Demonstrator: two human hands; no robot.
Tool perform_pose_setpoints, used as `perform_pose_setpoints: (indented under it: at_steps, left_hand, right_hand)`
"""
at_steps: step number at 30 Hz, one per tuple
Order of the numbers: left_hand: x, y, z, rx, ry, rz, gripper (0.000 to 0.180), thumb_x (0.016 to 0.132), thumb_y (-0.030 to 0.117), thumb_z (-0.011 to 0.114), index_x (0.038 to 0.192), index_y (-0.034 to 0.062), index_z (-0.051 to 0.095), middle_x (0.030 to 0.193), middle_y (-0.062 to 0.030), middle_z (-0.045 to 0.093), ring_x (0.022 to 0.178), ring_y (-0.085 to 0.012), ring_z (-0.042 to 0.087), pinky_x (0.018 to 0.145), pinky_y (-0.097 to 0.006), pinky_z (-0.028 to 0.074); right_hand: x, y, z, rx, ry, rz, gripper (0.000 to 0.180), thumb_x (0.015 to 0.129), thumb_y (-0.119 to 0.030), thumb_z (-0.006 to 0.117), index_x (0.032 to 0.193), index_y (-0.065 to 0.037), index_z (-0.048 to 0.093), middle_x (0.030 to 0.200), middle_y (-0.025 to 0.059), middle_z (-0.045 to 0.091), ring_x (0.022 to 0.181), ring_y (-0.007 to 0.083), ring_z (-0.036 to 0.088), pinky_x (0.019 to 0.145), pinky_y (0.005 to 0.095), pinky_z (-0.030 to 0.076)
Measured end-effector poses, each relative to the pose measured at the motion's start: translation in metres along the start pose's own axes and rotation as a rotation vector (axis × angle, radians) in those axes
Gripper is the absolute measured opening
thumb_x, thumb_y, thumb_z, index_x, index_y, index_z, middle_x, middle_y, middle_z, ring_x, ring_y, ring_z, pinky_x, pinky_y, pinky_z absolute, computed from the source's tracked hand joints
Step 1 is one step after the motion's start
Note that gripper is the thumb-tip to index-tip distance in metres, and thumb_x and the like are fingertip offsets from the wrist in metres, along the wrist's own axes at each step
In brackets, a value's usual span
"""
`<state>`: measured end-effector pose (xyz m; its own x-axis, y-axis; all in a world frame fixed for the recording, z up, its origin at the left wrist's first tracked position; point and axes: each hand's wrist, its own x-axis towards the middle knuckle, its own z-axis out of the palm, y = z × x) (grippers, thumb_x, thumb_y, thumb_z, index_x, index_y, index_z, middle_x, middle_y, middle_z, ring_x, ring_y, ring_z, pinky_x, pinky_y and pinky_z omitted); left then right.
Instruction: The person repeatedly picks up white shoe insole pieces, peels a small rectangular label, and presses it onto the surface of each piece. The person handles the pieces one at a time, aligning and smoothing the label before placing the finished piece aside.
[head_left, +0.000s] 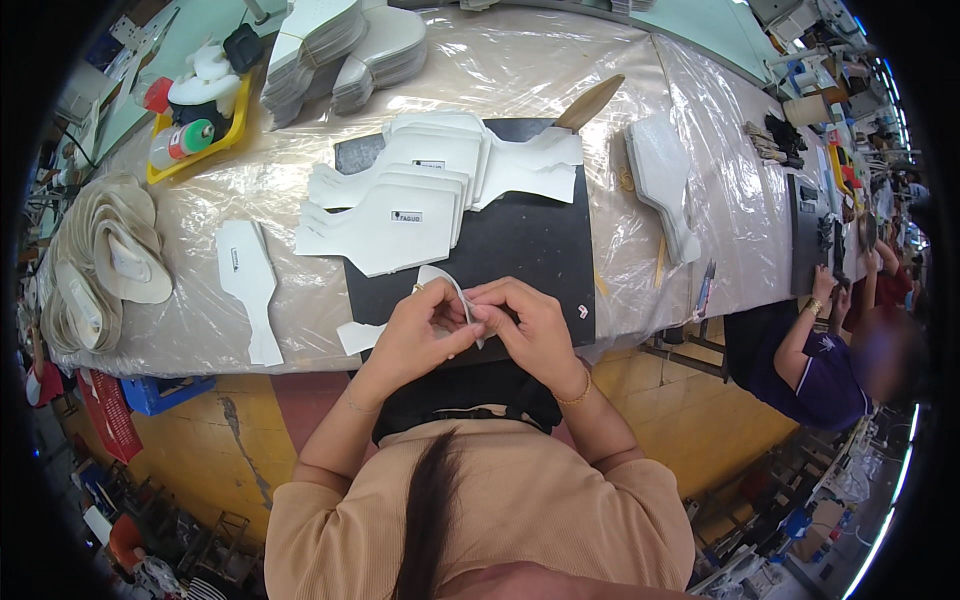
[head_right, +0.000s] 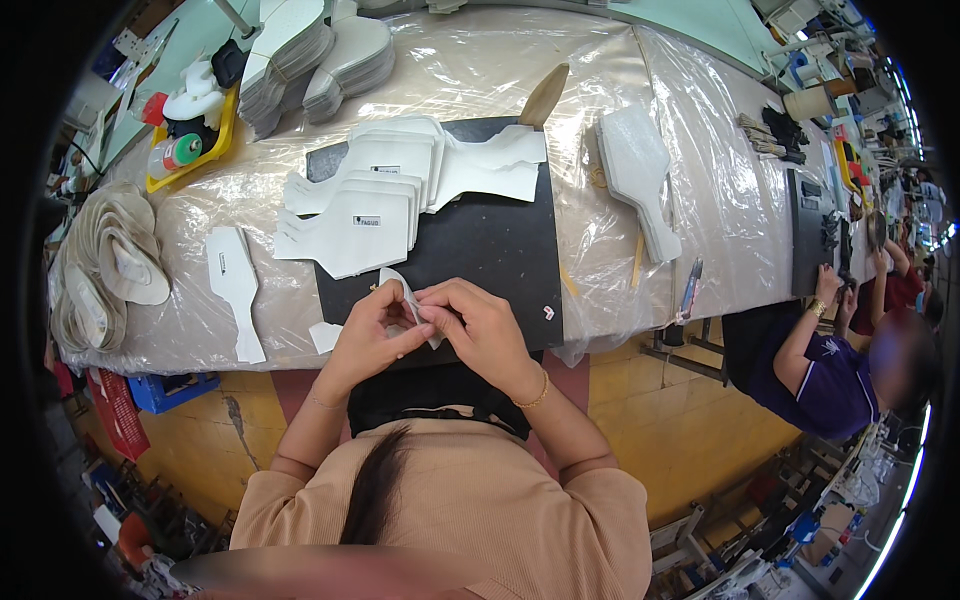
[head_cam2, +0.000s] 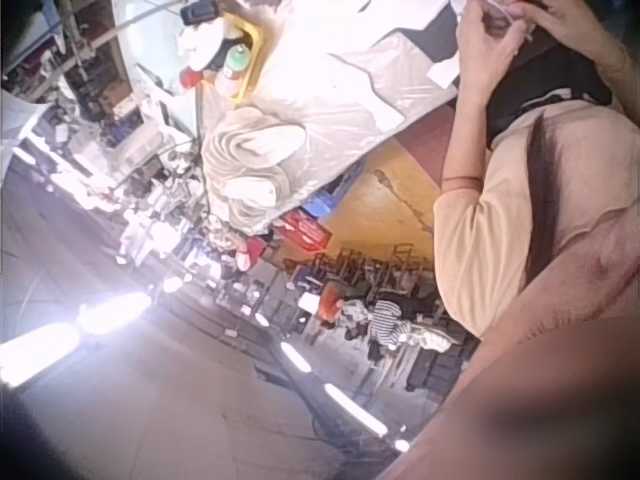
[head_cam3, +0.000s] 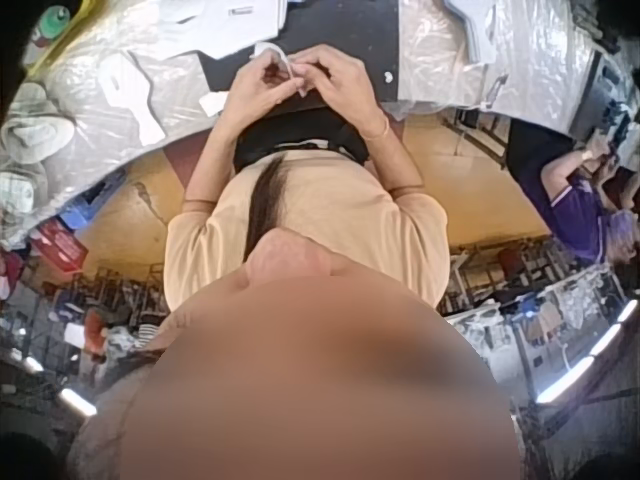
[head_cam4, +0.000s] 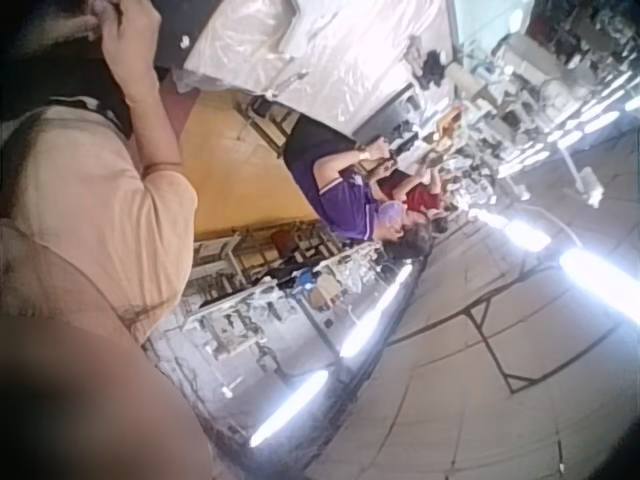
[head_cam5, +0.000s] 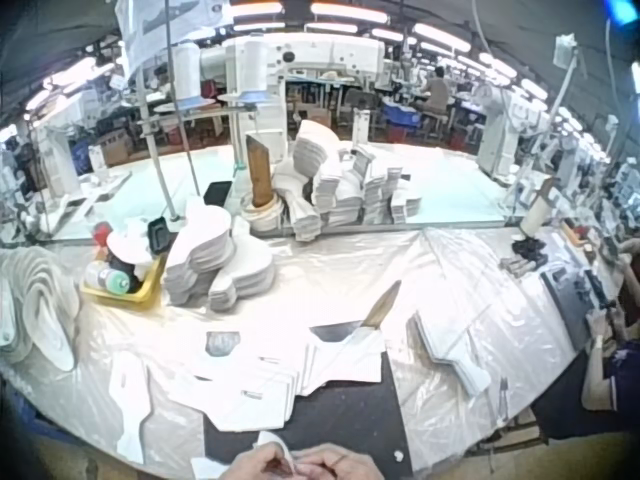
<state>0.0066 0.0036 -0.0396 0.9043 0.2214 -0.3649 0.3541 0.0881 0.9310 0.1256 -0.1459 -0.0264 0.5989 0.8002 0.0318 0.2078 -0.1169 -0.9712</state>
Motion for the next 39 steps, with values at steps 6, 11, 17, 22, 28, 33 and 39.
perform_pose_setpoints:
  at_steps: [6,11,17,22,28,33,39]
  left_hand:
    - [-0.002,0.001,0.006,0.009,0.086,0.077,0.025,0.091,0.015,0.071,0.091,0.0,0.051,0.083,-0.009,0.06,0.075,-0.0138,0.062,0.069,-0.03,0.052]
    - [-0.005,0.002,0.005,0.3,0.1,0.111,0.026,0.096,0.023,0.063,0.091,0.0003,0.052,0.084,-0.0114,0.058,0.078,-0.0179,0.059,0.071,-0.033,0.047]
    - [-0.001,-0.011,-0.002,-0.043,0.016,0.068,0.026,0.1,0.025,0.057,0.105,-0.0003,0.061,0.091,-0.0075,0.061,0.089,-0.0149,0.059,0.081,-0.029,0.045]
    - [-0.003,-0.018,0.0,-0.34,0.028,-0.038,0.029,0.101,0.023,0.058,0.116,-0.0007,0.063,0.102,-0.0028,0.064,0.095,-0.0102,0.058,0.088,-0.026,0.046]
    - [0.0,-0.022,0.007,-0.266,0.03,0.035,0.019,0.1,0.015,0.06,0.111,-0.0006,0.061,0.097,-0.002,0.062,0.089,-0.0076,0.057,0.079,-0.025,0.048]
    - [0.0,-0.025,0.01,-0.258,0.007,0.055,0.015,0.098,0.013,0.062,0.105,-0.0007,0.06,0.093,-0.0015,0.059,0.085,-0.0068,0.057,0.075,-0.023,0.048]
    - [0.001,-0.028,0.014,-0.144,0.031,0.115,0.015,0.097,0.012,0.063,0.103,-0.0013,0.059,0.089,-0.0019,0.058,0.08,-0.0068,0.054,0.072,-0.024,0.048]
  right_hand:
    - [0.002,0.0,0.004,-0.058,0.025,-0.034,0.009,0.091,-0.006,0.067,0.097,0.001,0.067,0.098,0.011,0.071,0.078,0.0245,0.068,0.068,0.0312,0.055]
    - [0.004,0.002,0.001,-0.072,0.001,-0.064,0.01,0.093,-0.007,0.066,0.098,0.001,0.066,0.099,0.0108,0.07,0.077,0.0239,0.068,0.067,0.031,0.054]
    - [-0.004,0.018,0.004,0.15,0.052,0.189,0.016,0.099,-0.013,0.062,0.103,0.003,0.062,0.089,0.0089,0.07,0.077,0.0114,0.065,0.066,0.0281,0.053]
    - [-0.006,0.038,0.009,0.36,0.072,0.319,0.018,0.102,-0.017,0.061,0.107,0.001,0.061,0.094,0.0011,0.065,0.084,0.0033,0.056,0.075,0.0204,0.047]
    - [-0.007,0.028,0.013,0.386,0.093,0.265,0.02,0.096,-0.012,0.068,0.106,0.005,0.064,0.096,0.0072,0.068,0.086,0.0082,0.065,0.069,0.0239,0.055]
    - [-0.002,0.011,0.003,0.152,0.024,0.293,0.02,0.093,-0.01,0.07,0.105,0.007,0.069,0.102,0.0099,0.071,0.086,0.0134,0.071,0.071,0.0266,0.059]
    - [-0.001,0.008,0.0,-0.144,0.013,0.132,0.016,0.09,-0.006,0.07,0.102,0.005,0.07,0.102,0.0131,0.071,0.076,0.0182,0.072,0.066,0.0279,0.058]
